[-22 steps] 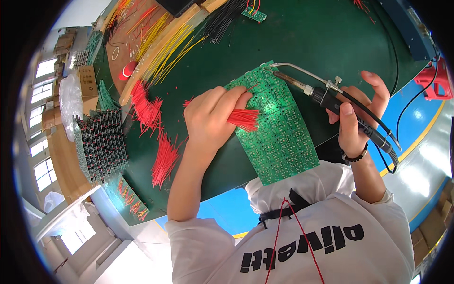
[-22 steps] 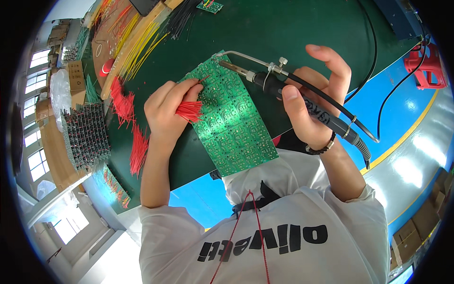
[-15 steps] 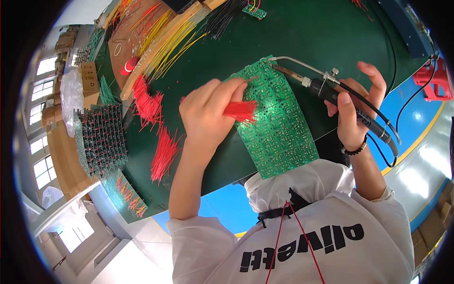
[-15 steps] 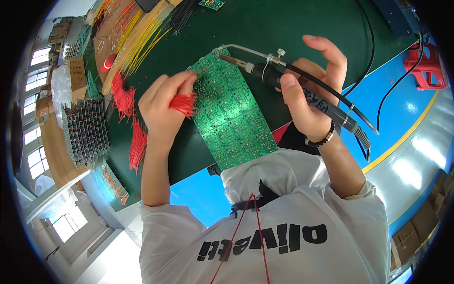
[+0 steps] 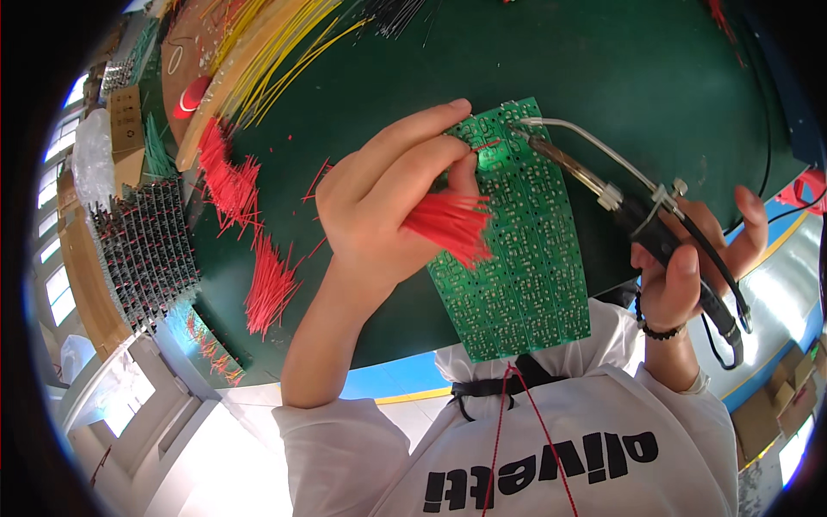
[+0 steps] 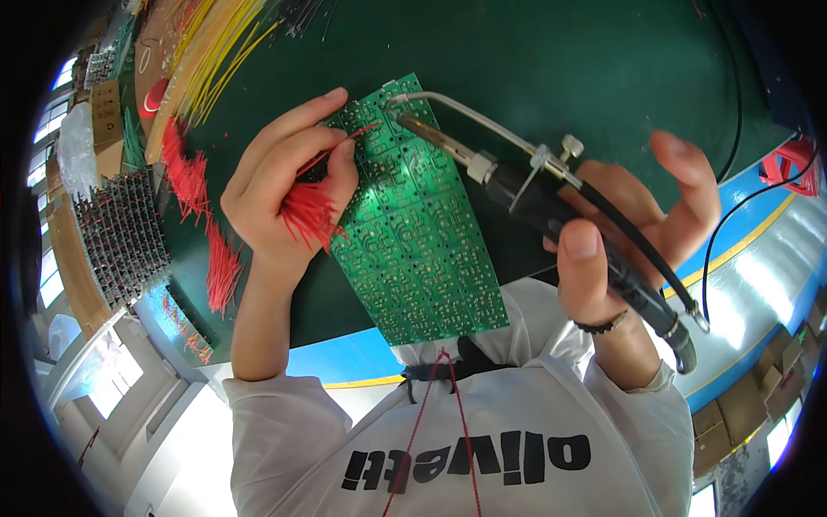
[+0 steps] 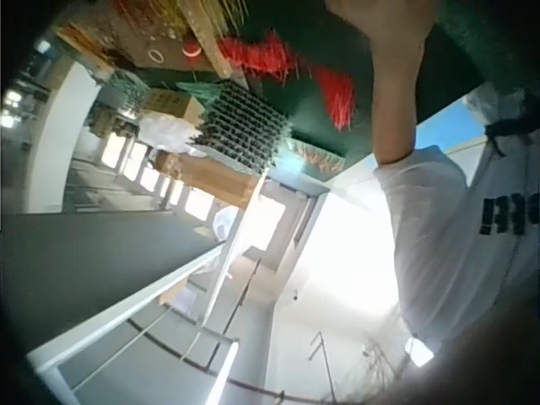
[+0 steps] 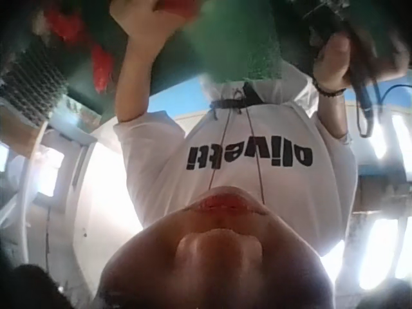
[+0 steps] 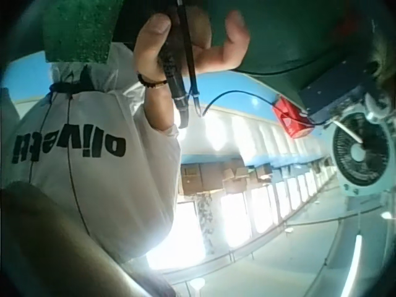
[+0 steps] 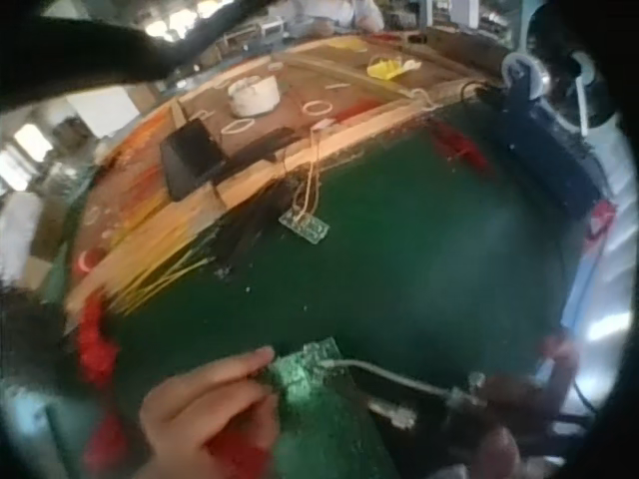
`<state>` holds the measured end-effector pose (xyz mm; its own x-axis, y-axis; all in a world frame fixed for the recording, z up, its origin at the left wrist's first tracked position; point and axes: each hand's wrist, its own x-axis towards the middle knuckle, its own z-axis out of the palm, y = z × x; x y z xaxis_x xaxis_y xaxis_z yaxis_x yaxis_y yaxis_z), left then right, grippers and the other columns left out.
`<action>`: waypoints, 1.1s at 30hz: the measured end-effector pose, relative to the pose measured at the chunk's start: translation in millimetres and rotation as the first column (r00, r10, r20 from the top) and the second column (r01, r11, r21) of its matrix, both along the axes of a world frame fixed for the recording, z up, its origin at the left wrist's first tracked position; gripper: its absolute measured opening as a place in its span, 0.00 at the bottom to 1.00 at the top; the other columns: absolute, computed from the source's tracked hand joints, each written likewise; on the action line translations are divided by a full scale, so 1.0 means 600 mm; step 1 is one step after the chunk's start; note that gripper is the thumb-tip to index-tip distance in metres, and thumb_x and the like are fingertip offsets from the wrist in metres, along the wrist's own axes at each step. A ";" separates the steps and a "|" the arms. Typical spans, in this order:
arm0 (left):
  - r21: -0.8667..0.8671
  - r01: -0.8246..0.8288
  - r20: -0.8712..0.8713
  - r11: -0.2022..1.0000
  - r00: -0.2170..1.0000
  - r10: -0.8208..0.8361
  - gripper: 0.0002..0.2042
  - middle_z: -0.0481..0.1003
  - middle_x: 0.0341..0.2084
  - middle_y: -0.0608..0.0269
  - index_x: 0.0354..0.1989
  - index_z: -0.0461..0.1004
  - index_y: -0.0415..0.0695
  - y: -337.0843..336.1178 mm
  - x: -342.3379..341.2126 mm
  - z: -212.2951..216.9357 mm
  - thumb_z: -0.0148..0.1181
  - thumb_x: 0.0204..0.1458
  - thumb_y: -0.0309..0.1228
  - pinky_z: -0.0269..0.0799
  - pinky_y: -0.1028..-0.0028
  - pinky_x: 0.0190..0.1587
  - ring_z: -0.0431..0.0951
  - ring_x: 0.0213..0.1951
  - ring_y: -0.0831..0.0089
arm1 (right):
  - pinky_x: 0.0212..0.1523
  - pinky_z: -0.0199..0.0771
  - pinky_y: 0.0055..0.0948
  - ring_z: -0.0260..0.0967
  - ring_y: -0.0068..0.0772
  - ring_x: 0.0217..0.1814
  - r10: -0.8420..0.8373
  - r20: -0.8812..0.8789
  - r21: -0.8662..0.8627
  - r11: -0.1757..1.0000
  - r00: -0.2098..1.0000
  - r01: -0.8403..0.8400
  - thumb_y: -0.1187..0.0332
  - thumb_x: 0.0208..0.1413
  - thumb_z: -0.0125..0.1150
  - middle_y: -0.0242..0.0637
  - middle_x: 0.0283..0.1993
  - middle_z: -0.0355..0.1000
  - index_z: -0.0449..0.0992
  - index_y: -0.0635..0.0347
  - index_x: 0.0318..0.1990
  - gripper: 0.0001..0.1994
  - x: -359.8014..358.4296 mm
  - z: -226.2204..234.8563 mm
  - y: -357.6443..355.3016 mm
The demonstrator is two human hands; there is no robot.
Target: The person positions a circuit board on the table, gathers a bundle of wires, and solders the wires onto the circuit board using a soldering iron.
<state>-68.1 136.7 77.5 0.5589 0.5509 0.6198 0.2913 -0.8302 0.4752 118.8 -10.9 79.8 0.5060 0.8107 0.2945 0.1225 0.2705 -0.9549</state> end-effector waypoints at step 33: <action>-0.117 0.013 -0.181 0.993 0.983 -0.034 0.07 0.78 0.32 0.49 0.28 0.73 0.37 -0.007 -0.014 0.009 0.64 0.40 0.19 0.74 0.81 0.29 0.79 0.28 0.69 | 0.20 0.54 0.17 0.49 0.19 0.13 -0.075 -0.051 0.112 0.990 0.996 0.081 0.70 0.49 0.56 0.33 0.15 0.56 0.39 0.60 0.62 0.37 0.003 -0.023 -0.014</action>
<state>-76.5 132.3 83.2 0.6704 0.5976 0.4398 0.3627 -0.7810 0.5084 120.5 -19.3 66.3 0.5816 0.7306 0.3578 0.1040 0.3695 -0.9234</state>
